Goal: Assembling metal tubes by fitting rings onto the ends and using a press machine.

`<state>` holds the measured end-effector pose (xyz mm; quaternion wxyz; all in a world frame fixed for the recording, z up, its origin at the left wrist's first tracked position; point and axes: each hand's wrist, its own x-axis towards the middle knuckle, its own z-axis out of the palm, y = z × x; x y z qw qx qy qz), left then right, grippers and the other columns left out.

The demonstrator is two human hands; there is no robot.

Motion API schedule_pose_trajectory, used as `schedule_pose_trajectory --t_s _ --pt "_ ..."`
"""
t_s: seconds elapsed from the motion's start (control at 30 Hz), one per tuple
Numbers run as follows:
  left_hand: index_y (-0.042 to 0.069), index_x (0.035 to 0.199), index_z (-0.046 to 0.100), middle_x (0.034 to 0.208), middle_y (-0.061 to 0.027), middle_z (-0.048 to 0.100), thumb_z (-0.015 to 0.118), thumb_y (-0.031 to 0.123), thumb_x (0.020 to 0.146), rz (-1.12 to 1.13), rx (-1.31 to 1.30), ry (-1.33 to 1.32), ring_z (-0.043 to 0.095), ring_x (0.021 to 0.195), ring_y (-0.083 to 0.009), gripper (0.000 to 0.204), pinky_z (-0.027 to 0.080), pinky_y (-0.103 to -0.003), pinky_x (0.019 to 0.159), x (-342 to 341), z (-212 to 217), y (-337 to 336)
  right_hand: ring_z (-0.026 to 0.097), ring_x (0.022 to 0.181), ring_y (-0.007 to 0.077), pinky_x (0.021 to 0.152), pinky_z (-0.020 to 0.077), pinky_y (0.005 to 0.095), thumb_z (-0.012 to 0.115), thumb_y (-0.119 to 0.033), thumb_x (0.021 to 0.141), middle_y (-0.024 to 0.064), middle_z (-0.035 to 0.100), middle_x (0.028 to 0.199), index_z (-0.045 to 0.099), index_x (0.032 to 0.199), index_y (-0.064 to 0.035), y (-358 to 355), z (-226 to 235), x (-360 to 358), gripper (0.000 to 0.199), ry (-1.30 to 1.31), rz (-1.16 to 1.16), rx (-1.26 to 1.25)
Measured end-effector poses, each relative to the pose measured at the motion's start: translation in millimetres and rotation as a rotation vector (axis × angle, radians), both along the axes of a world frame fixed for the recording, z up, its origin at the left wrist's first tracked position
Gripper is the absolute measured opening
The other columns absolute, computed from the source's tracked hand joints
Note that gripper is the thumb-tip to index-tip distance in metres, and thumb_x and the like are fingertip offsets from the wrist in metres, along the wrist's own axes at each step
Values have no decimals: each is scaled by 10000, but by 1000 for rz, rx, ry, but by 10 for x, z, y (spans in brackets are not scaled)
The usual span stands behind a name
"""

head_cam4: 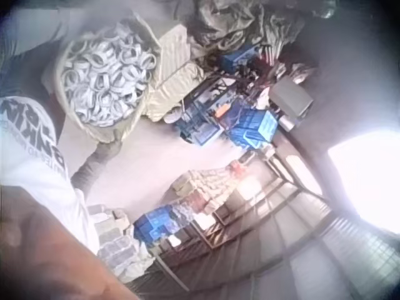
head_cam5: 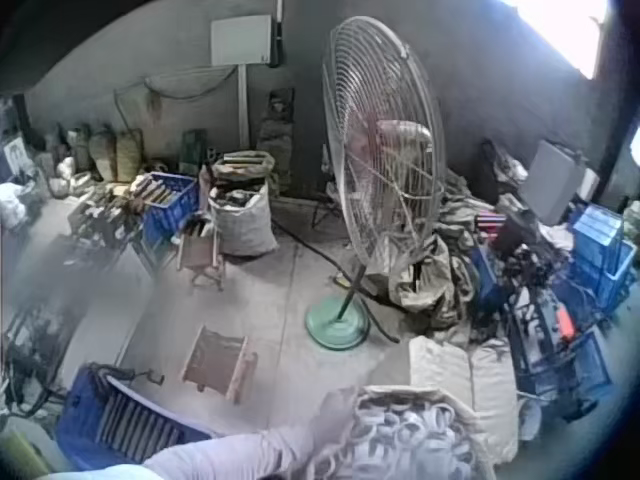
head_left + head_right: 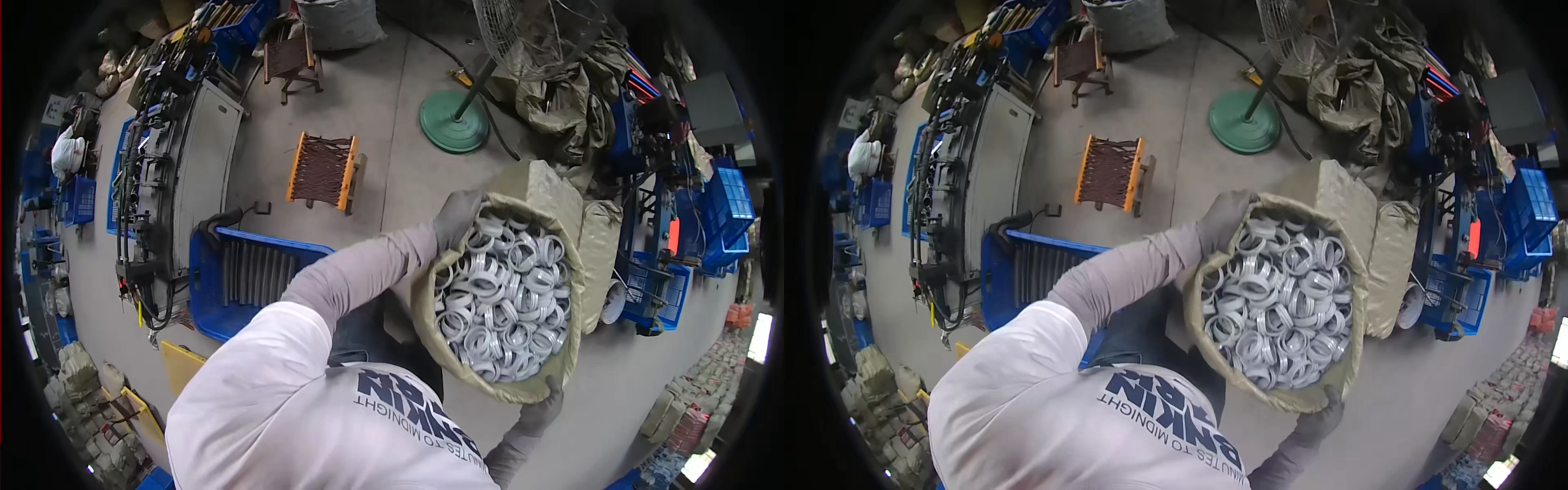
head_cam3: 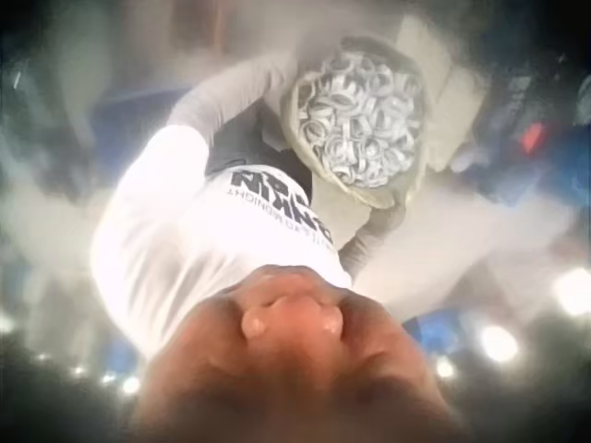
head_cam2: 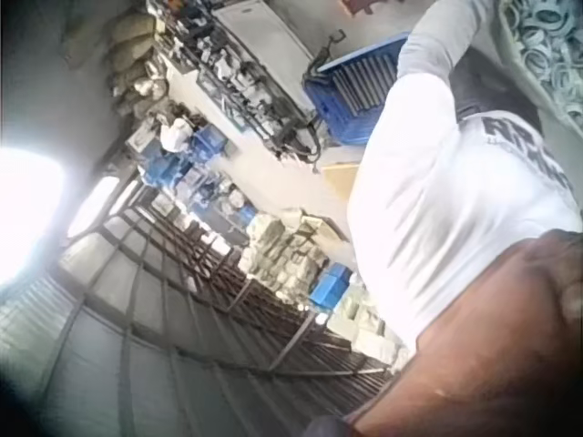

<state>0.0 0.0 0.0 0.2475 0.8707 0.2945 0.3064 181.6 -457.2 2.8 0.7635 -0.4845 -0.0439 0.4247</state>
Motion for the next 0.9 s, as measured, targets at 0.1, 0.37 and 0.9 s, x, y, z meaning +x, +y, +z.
schedule_pose_trajectory --t_s 0.1,0.37,0.9 --pt "4 1202 626 1091 -257 735 629 143 953 -69 65 37 735 1000 -429 285 588 -464 893 -112 403 521 687 1113 318 994 567 409 625 -94 969 243 669 1270 633 1309 30 359 -188 -24 362 -832 66 -433" --pt "-27 1113 694 1027 -241 743 537 191 1041 147 22 -39 733 883 -362 278 576 -429 807 -459 668 1372 698 1129 302 956 589 421 644 -50 926 181 664 1308 610 1295 70 1781 -109 -101 390 -772 48 -61" --pt "-41 1111 742 901 -119 708 537 254 990 501 -1013 -510 665 804 -202 380 542 -362 737 -471 693 2682 670 1188 292 1025 543 417 656 -66 888 161 677 1327 605 1397 50 3498 454 -314 525 49 144 -260"
